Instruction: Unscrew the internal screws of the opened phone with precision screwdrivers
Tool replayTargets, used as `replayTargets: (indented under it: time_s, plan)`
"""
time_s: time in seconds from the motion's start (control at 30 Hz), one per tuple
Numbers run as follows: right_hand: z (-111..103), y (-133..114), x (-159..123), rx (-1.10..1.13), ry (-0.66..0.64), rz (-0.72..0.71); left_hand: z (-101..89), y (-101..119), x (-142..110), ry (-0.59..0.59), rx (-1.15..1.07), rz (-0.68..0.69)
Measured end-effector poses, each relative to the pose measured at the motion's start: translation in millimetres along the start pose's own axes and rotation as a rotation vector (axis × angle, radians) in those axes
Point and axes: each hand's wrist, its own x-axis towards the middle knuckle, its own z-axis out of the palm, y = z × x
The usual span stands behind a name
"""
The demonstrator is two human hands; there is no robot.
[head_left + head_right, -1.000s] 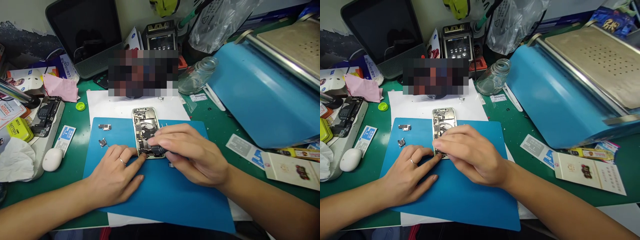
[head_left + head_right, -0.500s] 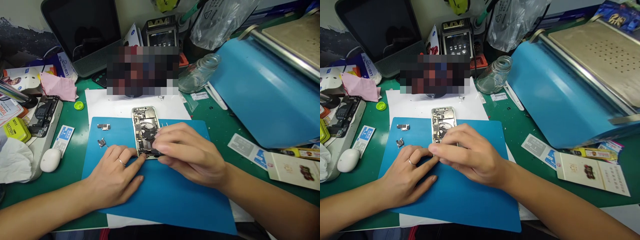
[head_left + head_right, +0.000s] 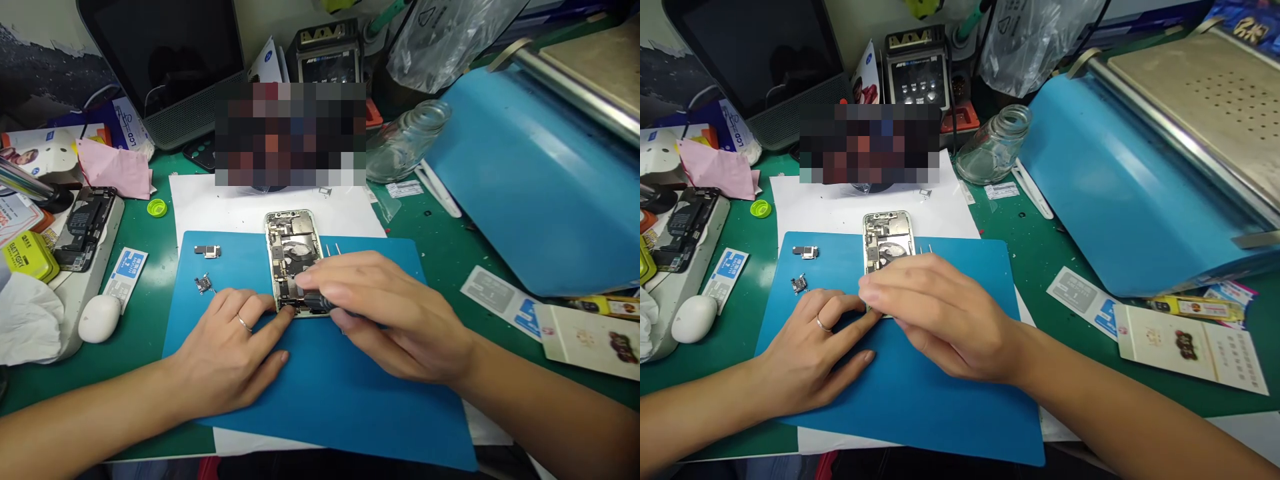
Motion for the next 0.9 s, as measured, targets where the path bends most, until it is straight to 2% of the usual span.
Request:
replayTargets:
  time_s: [0.27, 0.53, 0.9]
  plan:
    - [-0.7, 2.1, -0.2, 0.024, 0.013, 0.079, 0.5, -1.1, 0.6, -0.005, 0.008, 0.005]
    - [-2.5, 0.4, -2.0, 0.06, -0.017, 0.027, -0.1, -0.5, 1.5, -0.006, 0.01, 0.009]
    - [3.5, 3.7, -4.5, -0.003, 0.035, 0.001, 0.3, -0.7, 0.0, -0.005, 0.017, 0.008]
